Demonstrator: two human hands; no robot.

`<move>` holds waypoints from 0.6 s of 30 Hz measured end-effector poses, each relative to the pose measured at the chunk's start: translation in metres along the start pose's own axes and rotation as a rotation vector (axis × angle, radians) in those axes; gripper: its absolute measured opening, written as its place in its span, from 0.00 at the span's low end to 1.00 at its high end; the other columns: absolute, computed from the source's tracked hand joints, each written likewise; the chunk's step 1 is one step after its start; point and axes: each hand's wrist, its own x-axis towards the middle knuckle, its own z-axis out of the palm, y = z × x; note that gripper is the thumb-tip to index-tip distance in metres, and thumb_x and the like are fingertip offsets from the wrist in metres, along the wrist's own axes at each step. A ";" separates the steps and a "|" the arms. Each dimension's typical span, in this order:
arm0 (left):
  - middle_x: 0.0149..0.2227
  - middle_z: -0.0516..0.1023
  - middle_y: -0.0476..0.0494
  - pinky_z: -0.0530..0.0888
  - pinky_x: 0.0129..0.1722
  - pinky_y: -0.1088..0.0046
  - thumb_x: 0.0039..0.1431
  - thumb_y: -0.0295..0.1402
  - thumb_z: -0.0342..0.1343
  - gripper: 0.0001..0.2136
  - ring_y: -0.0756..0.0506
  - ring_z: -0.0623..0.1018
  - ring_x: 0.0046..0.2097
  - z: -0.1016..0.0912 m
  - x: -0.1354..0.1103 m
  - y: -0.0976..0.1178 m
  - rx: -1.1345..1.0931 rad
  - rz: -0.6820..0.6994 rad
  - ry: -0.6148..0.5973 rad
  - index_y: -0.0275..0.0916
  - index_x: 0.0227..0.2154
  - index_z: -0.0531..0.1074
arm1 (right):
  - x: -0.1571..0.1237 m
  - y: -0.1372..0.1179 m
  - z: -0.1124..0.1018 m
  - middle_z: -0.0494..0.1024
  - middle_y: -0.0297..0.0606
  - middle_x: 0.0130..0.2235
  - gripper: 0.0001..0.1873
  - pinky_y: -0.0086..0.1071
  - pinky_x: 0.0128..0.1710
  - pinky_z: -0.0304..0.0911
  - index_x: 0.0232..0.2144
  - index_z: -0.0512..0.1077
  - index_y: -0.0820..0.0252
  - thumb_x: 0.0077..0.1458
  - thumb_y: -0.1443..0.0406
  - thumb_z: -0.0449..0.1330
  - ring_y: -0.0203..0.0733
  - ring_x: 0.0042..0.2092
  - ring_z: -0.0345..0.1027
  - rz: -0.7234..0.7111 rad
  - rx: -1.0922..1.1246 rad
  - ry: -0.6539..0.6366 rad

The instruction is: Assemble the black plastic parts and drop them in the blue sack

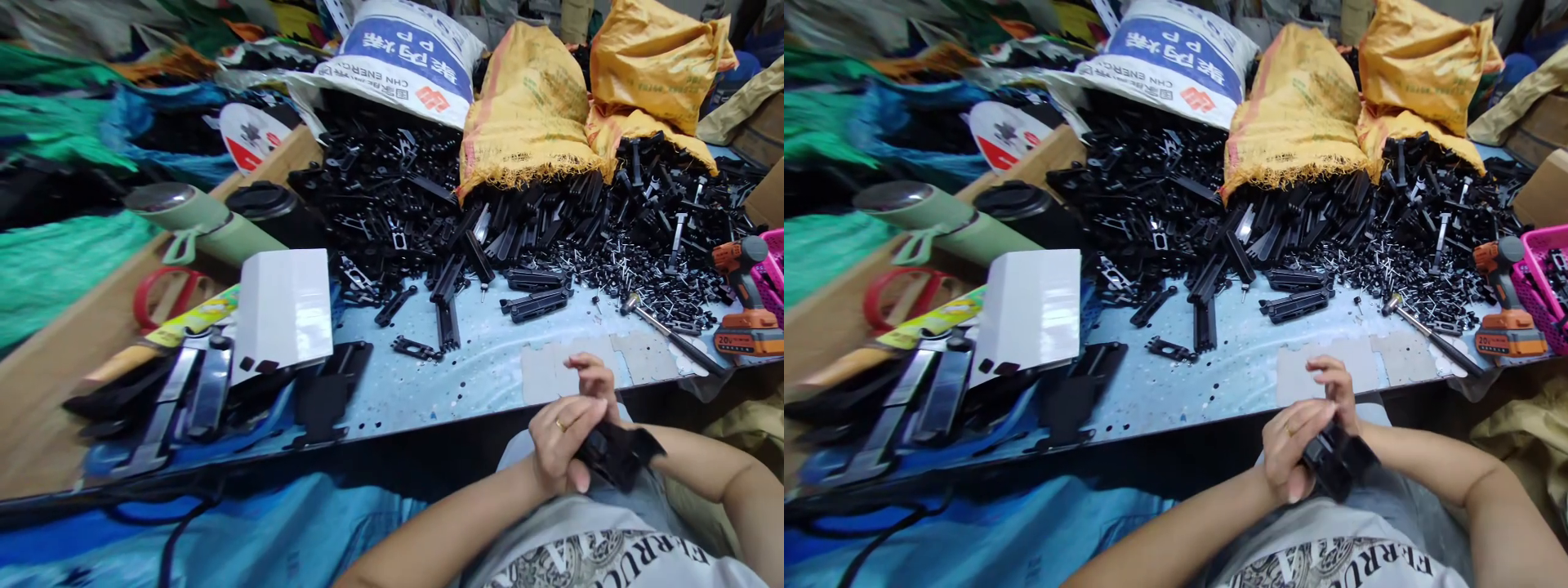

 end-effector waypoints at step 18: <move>0.51 0.69 0.29 0.65 0.49 0.58 0.62 0.31 0.43 0.17 0.37 0.67 0.53 -0.082 0.084 -0.198 1.035 -0.794 -0.253 0.32 0.52 0.65 | 0.325 0.124 -0.032 0.73 0.65 0.40 0.24 0.35 0.41 0.60 0.44 0.61 0.83 0.55 0.62 0.58 0.43 0.39 0.70 0.449 -0.411 -0.140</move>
